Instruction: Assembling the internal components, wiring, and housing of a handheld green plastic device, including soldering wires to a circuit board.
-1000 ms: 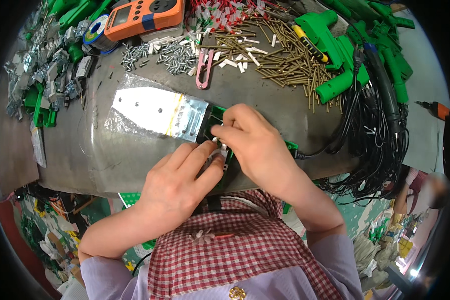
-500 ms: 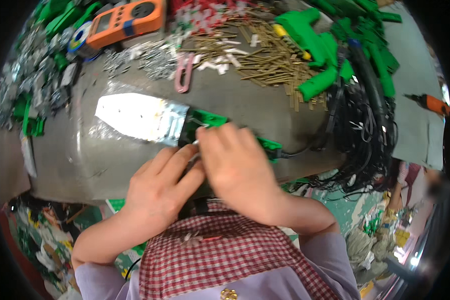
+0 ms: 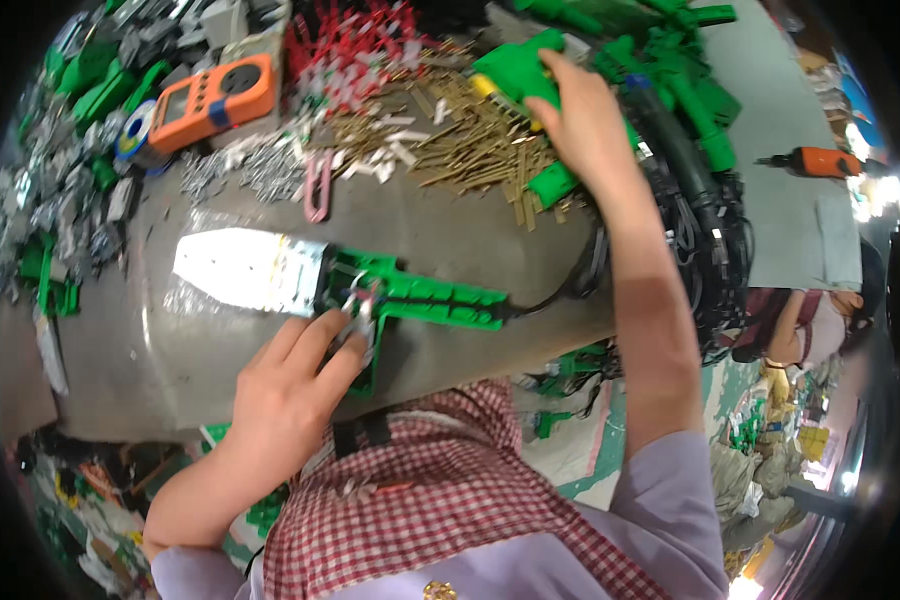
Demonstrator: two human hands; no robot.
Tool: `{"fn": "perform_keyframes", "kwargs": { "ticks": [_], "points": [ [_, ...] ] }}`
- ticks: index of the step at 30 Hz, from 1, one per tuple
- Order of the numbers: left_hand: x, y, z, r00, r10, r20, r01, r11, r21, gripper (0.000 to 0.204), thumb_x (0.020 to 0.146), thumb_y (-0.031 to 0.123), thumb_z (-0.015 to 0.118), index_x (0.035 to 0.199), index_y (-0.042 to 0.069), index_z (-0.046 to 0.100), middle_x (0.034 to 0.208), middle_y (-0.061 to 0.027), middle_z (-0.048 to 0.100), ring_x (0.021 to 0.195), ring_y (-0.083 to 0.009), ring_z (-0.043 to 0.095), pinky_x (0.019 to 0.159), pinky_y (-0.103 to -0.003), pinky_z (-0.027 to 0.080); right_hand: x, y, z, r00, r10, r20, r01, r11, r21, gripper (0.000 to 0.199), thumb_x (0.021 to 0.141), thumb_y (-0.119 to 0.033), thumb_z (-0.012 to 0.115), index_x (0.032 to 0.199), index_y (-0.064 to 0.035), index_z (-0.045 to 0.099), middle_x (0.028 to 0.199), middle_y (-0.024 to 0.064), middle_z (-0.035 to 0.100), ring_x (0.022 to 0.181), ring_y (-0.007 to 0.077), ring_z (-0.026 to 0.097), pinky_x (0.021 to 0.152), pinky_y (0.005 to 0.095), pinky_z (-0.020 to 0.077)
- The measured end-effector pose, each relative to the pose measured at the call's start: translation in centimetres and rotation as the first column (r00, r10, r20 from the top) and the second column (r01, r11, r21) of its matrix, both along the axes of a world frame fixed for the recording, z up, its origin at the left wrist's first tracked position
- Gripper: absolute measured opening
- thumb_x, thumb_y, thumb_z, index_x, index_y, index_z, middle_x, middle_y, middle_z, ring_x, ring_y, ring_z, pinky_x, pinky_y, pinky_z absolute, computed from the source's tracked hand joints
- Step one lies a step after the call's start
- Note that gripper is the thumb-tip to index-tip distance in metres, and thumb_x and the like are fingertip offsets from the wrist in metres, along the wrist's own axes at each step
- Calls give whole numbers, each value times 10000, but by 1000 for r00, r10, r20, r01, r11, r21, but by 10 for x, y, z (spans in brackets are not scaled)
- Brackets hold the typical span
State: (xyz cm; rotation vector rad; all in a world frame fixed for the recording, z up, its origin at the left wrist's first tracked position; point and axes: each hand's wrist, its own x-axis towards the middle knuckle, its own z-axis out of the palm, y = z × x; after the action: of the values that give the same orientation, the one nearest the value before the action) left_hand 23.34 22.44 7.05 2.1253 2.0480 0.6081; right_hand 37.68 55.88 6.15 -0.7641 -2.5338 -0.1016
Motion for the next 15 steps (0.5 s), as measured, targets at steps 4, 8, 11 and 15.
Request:
{"fn": "perform_keyframes", "kwargs": {
  "ticks": [4, 8, 11, 15],
  "points": [
    [-1, 0, -1, 999, -30, -21, 30, 1000, -6, 328, 683, 51, 652, 1008, 45, 602, 1102, -116, 583, 858, -250, 577, 671, -346, 510, -10, 20, 9, 998, 25, -49, -29, 995, -99, 573, 784, -233, 717, 1278, -23, 517, 1109, 229, 623, 1028, 397, 589, 906, 407, 459],
    [-2, -5, -7, 999, -21, -26, 21, 1000, -13, 349, 688, 65, 593, 1037, 39, 591, 1136, -134, 572, 926, -251, 576, 690, -337, 522, -12, -67, 48, 988, 78, -132, -87, 994, -66, 529, 800, -199, 681, 1298, -100, 532, 1061, 159, 598, 991, 320, 577, 894, 365, 449],
    [-5, -6, -7, 999, -34, -16, 33, 999, -15, 348, 687, 70, 596, 1033, 36, 590, 1132, -136, 573, 929, -252, 577, 690, -335, 523, -15, -115, 22, 993, 118, -2, -116, 974, -197, 486, 782, -216, 674, 1239, -100, 554, 1043, 179, 578, 960, 348, 556, 850, 416, 469],
    [-3, -6, -7, 999, -25, -21, 25, 1000, -4, 340, 690, 68, 594, 1028, 37, 588, 1130, -131, 574, 937, -250, 577, 689, -331, 526, -9, -89, -1, 992, 118, 42, -100, 945, -311, 390, 805, -163, 643, 1173, -46, 586, 1052, 160, 587, 1019, 337, 556, 879, 402, 472]
  ]
}}
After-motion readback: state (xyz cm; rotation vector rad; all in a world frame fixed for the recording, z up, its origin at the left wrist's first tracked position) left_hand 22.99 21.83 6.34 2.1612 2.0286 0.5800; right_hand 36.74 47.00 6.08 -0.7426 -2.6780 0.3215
